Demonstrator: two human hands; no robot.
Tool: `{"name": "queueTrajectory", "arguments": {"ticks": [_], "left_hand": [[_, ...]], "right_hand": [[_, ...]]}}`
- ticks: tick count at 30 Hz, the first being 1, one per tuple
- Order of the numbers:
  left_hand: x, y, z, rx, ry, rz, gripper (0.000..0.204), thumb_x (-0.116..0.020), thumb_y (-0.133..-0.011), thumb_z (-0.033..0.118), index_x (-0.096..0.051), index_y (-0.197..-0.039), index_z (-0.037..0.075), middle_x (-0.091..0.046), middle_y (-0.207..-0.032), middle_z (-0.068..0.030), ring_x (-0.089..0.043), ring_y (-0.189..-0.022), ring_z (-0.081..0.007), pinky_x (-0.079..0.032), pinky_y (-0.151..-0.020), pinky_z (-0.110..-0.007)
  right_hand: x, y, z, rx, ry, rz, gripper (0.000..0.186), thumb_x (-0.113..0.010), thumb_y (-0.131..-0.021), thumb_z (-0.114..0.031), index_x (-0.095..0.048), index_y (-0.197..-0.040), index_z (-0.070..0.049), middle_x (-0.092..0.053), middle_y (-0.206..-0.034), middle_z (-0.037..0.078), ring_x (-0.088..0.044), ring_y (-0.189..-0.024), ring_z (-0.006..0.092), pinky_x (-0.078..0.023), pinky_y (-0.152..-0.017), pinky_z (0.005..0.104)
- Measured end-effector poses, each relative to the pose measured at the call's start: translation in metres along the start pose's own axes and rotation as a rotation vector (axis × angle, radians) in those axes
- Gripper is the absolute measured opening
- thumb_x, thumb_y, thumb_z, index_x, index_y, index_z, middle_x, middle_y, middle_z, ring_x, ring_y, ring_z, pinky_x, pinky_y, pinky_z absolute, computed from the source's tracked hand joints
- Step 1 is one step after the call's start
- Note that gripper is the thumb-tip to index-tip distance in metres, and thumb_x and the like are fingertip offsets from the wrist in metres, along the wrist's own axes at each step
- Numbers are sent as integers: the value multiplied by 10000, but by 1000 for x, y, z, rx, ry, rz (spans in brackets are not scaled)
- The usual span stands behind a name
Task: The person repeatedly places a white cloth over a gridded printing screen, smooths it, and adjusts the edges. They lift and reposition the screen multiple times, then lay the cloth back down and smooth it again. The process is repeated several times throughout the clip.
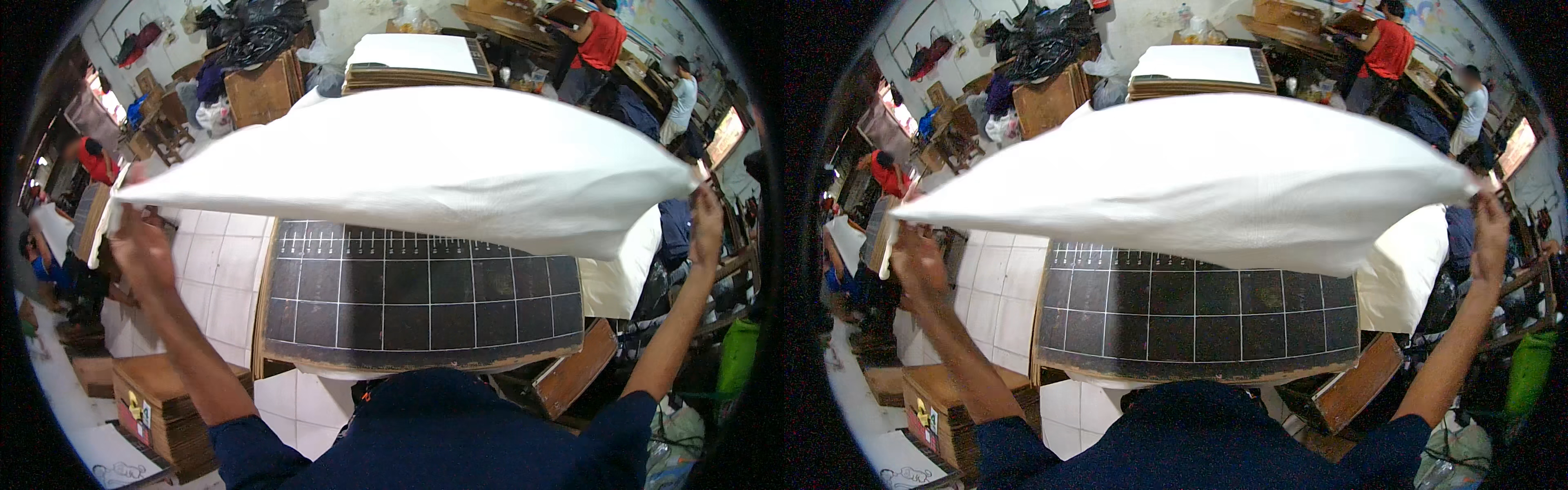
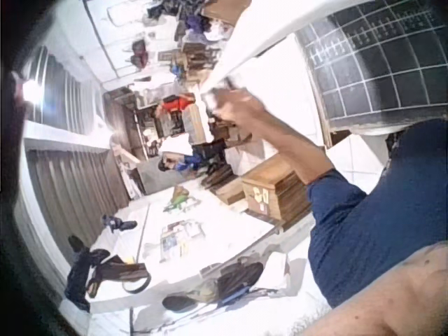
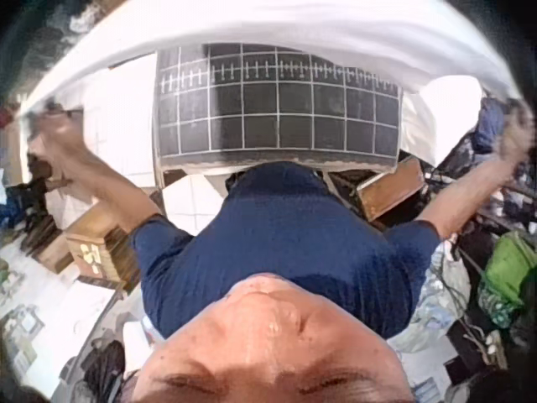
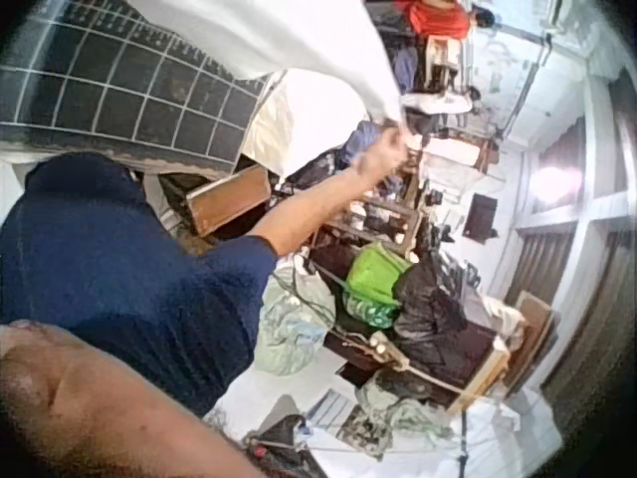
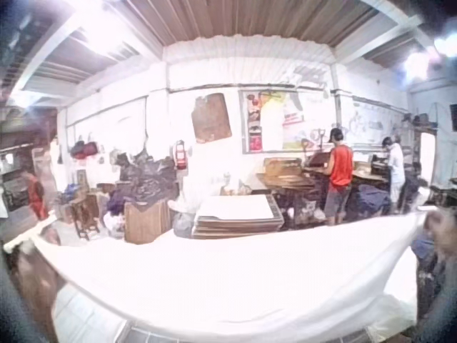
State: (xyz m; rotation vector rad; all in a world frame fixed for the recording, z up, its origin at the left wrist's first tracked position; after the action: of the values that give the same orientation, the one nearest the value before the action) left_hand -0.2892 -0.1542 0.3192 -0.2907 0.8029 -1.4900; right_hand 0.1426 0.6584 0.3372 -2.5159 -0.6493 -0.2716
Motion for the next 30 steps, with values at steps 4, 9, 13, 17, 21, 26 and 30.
{"name": "queueTrajectory", "arguments": {"ticks": [4,9,13,17,21,26,30], "left_hand": [[16,68,-120,278,-186,-43,317,-550,-1038,185,-615,-1320,56,-576,-1420,-86,-569,-1241,-154,-495,-978,-319],[24,152,-231,726,-31,23,315,-473,-1063,174,-512,-1314,-12,-606,-1261,-142,-642,-1126,-281,-570,-867,-415],[39,186,-249,821,29,-6,329,-443,-1070,179,-491,-1330,-15,-606,-1263,-169,-648,-1139,-312,-568,-900,-425],[46,191,-257,814,-37,-38,329,-420,-1071,159,-479,-1338,-24,-605,-1288,-186,-648,-1150,-342,-566,-929,-437],[33,181,-250,703,-82,-61,326,-408,-1073,133,-482,-1342,-35,-599,-1300,-217,-664,-1117,-345,-575,-917,-433],[-4,152,-214,473,-169,-110,311,-406,-1070,98,-492,-1329,-52,-621,-1242,-236,-677,-1092,-341,-587,-906,-415],[-37,133,-178,293,-283,-147,280,-406,-1050,30,-532,-1281,-66,-633,-1201,-223,-681,-1071,-331,-574,-926,-420]], "right_hand": [[-96,31,122,-258,-136,-280,340,-626,-999,-225,-651,-1294,-56,-664,-1250,34,-591,-1136,121,-463,-928,275],[-164,86,228,-659,-445,-184,253,-535,-1041,-291,-565,-1145,-63,-604,-1299,121,-605,-1200,287,-525,-942,441],[-169,118,265,-772,-355,-133,215,-524,-1026,-228,-577,-1132,-49,-663,-1167,158,-685,-1013,264,-579,-802,382],[-219,106,265,-539,65,-275,274,-611,-981,-252,-663,-1088,-4,-725,-932,93,-696,-787,159,-560,-664,273],[-314,90,227,-550,-47,-329,362,-623,-977,-309,-672,-1135,13,-733,-951,132,-703,-748,175,-560,-605,272],[-503,165,122,-885,-576,-1040,668,-593,-978,-485,-542,-1275,111,-652,-1169,278,-705,-1007,324,-618,-792,414],[-629,206,75,-1124,-937,-948,833,-670,-876,-618,-524,-1283,95,-649,-1124,259,-688,-968,311,-594,-789,419]]}}
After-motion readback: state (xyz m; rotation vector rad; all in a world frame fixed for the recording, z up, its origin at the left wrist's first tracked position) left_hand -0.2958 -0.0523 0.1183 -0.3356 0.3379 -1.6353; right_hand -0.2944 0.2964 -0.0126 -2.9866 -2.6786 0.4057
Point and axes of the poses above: each hand's wrist, its own y-axis away from the middle knuckle, its own x-axis out of the back of the hand, z = x × y, the point moved 7 cm from there along -y, towards the middle knuckle
